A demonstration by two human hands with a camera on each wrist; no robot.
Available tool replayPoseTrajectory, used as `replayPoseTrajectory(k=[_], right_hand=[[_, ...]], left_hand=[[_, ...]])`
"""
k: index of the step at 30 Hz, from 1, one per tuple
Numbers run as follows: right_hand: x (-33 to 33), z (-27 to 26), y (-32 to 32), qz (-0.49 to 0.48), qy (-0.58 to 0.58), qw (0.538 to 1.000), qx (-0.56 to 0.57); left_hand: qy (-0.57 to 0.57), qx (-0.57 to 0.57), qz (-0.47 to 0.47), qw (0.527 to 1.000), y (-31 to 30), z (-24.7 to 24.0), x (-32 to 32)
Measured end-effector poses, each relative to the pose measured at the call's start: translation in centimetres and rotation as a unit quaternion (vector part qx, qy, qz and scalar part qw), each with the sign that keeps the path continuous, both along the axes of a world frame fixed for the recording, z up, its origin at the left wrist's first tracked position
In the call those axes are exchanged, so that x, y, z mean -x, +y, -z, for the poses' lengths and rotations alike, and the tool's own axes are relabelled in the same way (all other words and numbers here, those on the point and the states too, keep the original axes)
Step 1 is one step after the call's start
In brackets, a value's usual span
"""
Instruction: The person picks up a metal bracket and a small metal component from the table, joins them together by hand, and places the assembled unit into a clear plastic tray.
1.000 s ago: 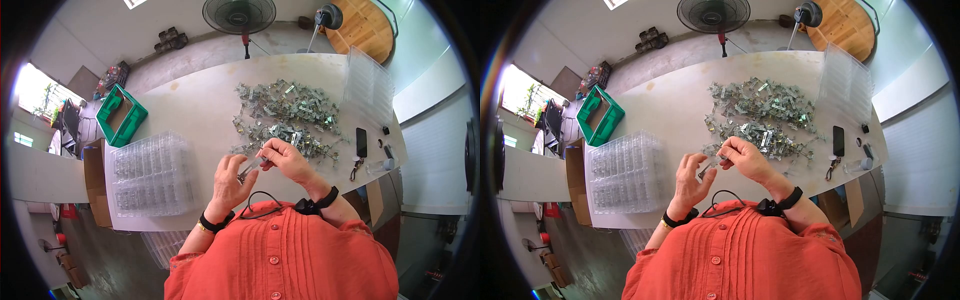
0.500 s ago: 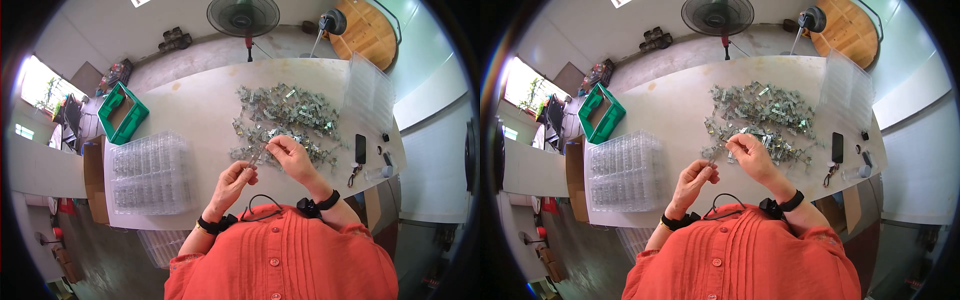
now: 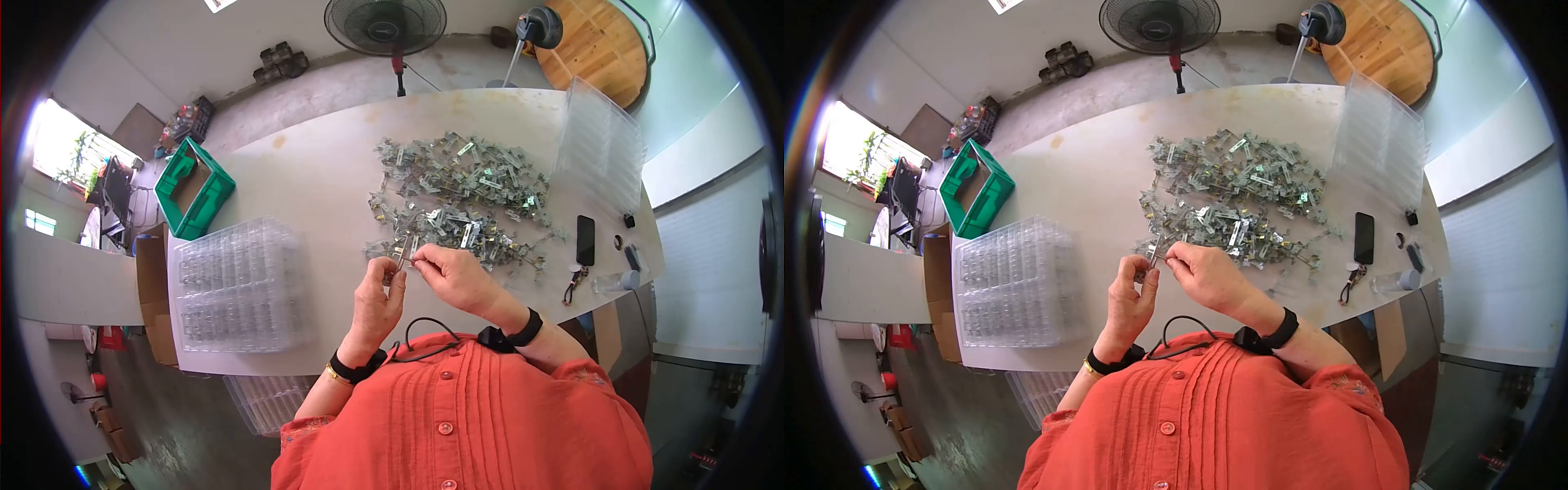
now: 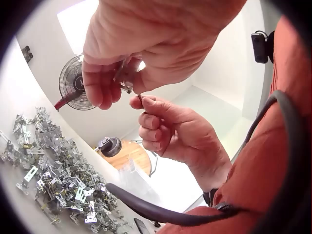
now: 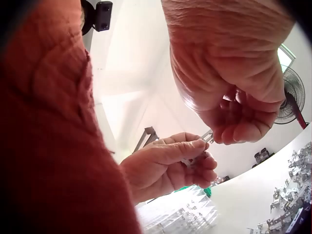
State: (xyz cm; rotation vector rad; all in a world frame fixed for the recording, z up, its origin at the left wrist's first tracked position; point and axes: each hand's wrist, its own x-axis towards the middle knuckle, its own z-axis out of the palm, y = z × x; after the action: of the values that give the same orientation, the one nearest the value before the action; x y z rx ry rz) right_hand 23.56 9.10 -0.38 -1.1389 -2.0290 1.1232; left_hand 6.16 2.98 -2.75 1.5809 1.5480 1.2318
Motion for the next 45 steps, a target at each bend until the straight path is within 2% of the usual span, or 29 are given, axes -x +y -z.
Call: replayPoseTrajectory(k=[2,5,10,13,15,17,19,20,22,23,25,27,28,29,31,32,33,36,39,41,42,44,45], right_hand=[[-0.2,0.0,-0.2,-0.018,-0.001,1.000,-0.013],[-0.5,0.1,0.0,-0.024,-0.009,1.000,-0.015],[-1.0,0.3,0.5,0.001,-0.031,0.999,-0.021],[-1.0,0.4,0.4,-0.057,-0.011,0.998,-0.024],[-0.8,0.6,0.6,0.001,-0.023,1.000,-0.017],[-0.6,0.6,0.4,-0.009,-0.031,0.998,-0.047],[-0.4,-0.5,0.2,-0.046,-0.049,0.997,0.039],[-0.3,-0.5,0.1,-0.067,-0.048,0.996,0.034],[-0.2,-0.6,0.1,-0.034,-0.058,0.996,0.061],[-0.1,-0.5,0.1,-0.051,-0.059,0.995,0.056],[-0.1,-0.4,0.2,0.019,-0.006,0.994,0.112],[-0.1,0.4,0.9,0.006,0.013,0.994,0.106],[0.3,0.7,1.1,0.027,0.091,0.989,0.111],[0.6,0.8,1.2,0.048,0.169,0.977,0.116],[0.9,0.3,1.3,0.021,0.199,0.968,0.149],[1.2,-0.1,1.3,0.003,0.221,0.956,0.191],[1.6,-0.6,1.1,-0.014,0.243,0.942,0.232],[3.1,-1.7,0.4,-0.019,0.244,0.939,0.242],[4.7,-1.6,-0.2,-0.007,0.239,0.940,0.245],[5.9,-1.2,-0.8,0.004,0.237,0.940,0.247],[6.4,-1.1,-1.0,0.000,0.224,0.944,0.243],[7.3,-1.0,-1.6,0.000,0.211,0.949,0.235],[7.7,-0.9,-1.8,0.010,0.210,0.949,0.235]], left_hand=[[0.071,-0.013,0.003,0.997,0.0,0.3,-0.2],[0.093,-0.036,0.017,0.995,0.2,0.9,-0.6],[0.089,-0.025,0.017,0.996,0.4,0.9,-1.1],[0.079,-0.008,0.014,0.997,0.4,0.9,-1.2],[0.069,0.005,0.002,0.998,0.3,1.1,-0.9],[0.071,-0.030,0.015,0.997,0.5,1.4,-0.7],[0.082,-0.031,0.001,0.996,0.4,1.3,-0.5],[0.071,-0.031,0.000,0.997,0.3,1.2,-0.5],[0.060,-0.036,-0.021,0.997,0.2,0.9,0.0],[0.059,-0.037,-0.010,0.998,0.2,0.8,0.3],[0.058,-0.042,-0.013,0.997,0.0,0.4,1.2],[-0.068,0.026,0.036,0.997,-0.3,0.1,2.0],[-0.093,0.081,0.068,0.990,-0.5,-0.1,2.7],[-0.094,0.075,0.059,0.991,-0.6,-0.3,3.2],[-0.271,0.144,0.158,0.939,-0.9,-0.6,3.9],[-0.311,0.156,0.176,0.921,-1.1,-0.6,4.3],[-0.313,0.151,0.171,0.922,-1.3,-0.7,4.8],[-0.321,0.172,0.169,0.916,-2.0,-0.8,6.2],[-0.277,0.163,0.160,0.933,-2.7,-0.4,7.4],[-0.131,0.052,0.081,0.987,-3.2,-0.1,7.9],[-0.131,0.054,0.084,0.986,-3.5,-0.4,8.2],[0.038,-0.063,0.022,0.997,-4.0,-1.1,9.0],[0.037,-0.064,0.028,0.997,-4.1,-1.2,9.3]])
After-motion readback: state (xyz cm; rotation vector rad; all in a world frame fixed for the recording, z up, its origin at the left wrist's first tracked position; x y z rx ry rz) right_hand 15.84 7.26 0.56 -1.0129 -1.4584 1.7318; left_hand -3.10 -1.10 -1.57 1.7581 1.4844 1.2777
